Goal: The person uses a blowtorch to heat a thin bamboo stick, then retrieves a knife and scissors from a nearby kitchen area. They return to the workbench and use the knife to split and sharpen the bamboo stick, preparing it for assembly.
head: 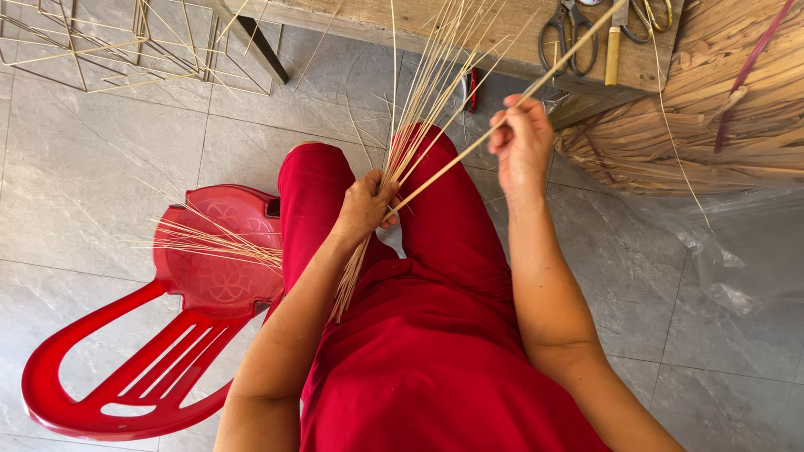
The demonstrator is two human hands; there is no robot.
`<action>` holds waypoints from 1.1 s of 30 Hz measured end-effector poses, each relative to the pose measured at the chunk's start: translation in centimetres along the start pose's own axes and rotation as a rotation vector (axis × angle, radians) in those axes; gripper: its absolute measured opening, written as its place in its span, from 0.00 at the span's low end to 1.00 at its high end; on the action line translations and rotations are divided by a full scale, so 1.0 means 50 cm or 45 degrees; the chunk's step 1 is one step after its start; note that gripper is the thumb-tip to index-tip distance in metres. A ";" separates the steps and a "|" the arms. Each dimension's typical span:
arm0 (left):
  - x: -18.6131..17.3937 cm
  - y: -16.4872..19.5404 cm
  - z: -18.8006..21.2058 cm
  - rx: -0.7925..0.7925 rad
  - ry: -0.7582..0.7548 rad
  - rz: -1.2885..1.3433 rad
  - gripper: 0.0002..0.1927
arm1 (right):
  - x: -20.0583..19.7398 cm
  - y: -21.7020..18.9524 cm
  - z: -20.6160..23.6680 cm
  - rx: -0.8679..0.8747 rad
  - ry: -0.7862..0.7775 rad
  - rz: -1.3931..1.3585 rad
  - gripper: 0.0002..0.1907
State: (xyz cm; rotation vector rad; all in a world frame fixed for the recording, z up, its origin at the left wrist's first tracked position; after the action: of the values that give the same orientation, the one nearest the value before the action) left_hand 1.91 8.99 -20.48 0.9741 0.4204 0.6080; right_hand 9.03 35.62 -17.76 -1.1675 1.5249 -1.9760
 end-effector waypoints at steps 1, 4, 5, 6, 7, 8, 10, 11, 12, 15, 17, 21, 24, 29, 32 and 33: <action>-0.002 -0.001 0.000 -0.008 0.024 -0.064 0.12 | -0.009 -0.018 -0.001 -0.079 0.023 -0.032 0.06; -0.004 -0.002 0.002 0.044 0.100 -0.277 0.11 | -0.052 -0.092 -0.004 -0.370 0.026 -0.139 0.06; -0.005 0.001 0.002 0.119 0.126 -0.364 0.12 | -0.073 -0.120 -0.005 -0.451 0.064 -0.138 0.06; -0.005 0.004 0.003 0.194 0.153 -0.451 0.12 | -0.095 -0.149 -0.006 -0.534 0.101 -0.138 0.06; -0.005 0.001 0.004 0.163 0.143 -0.428 0.12 | -0.119 -0.181 -0.005 -0.605 0.096 -0.208 0.06; -0.004 -0.001 0.006 0.131 0.134 -0.405 0.11 | -0.143 -0.214 -0.003 -0.677 0.090 -0.279 0.06; -0.004 -0.001 0.009 0.090 0.124 -0.381 0.11 | -0.185 -0.270 0.007 -0.749 0.181 -0.314 0.06; -0.002 -0.001 0.011 0.080 0.120 -0.379 0.11 | -0.195 -0.285 0.012 -0.721 0.175 -0.329 0.06; -0.001 0.001 0.012 0.072 0.118 -0.377 0.11 | -0.201 -0.297 0.016 -0.694 0.167 -0.346 0.06; -0.001 0.019 0.022 0.335 0.207 -0.549 0.10 | -0.174 -0.295 0.019 -0.517 0.003 -0.383 0.07; 0.001 0.014 0.028 0.280 0.150 -0.467 0.10 | -0.132 -0.264 0.020 -0.413 -0.071 -0.365 0.07; 0.002 0.012 0.029 0.350 0.177 -0.736 0.12 | -0.037 -0.186 0.021 -0.188 -0.139 -0.340 0.06; 0.001 0.008 0.029 0.449 0.235 -0.690 0.10 | 0.019 -0.140 0.025 -0.024 -0.233 -0.340 0.05; -0.003 0.023 0.037 0.402 0.248 -0.799 0.22 | 0.055 -0.090 0.025 0.174 -0.272 -0.380 0.06; -0.014 0.070 0.078 0.619 0.414 -0.914 0.34 | 0.056 -0.067 0.026 0.235 -0.264 -0.344 0.06; -0.018 0.091 0.098 0.712 0.485 -0.954 0.39 | 0.055 -0.061 0.026 0.244 -0.264 -0.338 0.06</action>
State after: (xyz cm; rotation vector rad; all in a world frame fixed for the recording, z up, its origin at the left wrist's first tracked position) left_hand 2.76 7.18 -14.04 1.1234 1.2729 -0.0308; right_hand 9.03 33.85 -13.80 -1.4993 1.0990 -2.0358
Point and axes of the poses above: each hand's wrist, its own z-axis away from the middle knuckle, its own x-axis out of the palm, y = z × x, the point moved 3 cm from there along -z, towards the middle knuckle, and after that the axes turned 7 degrees about -y, right-handed, at the moved point
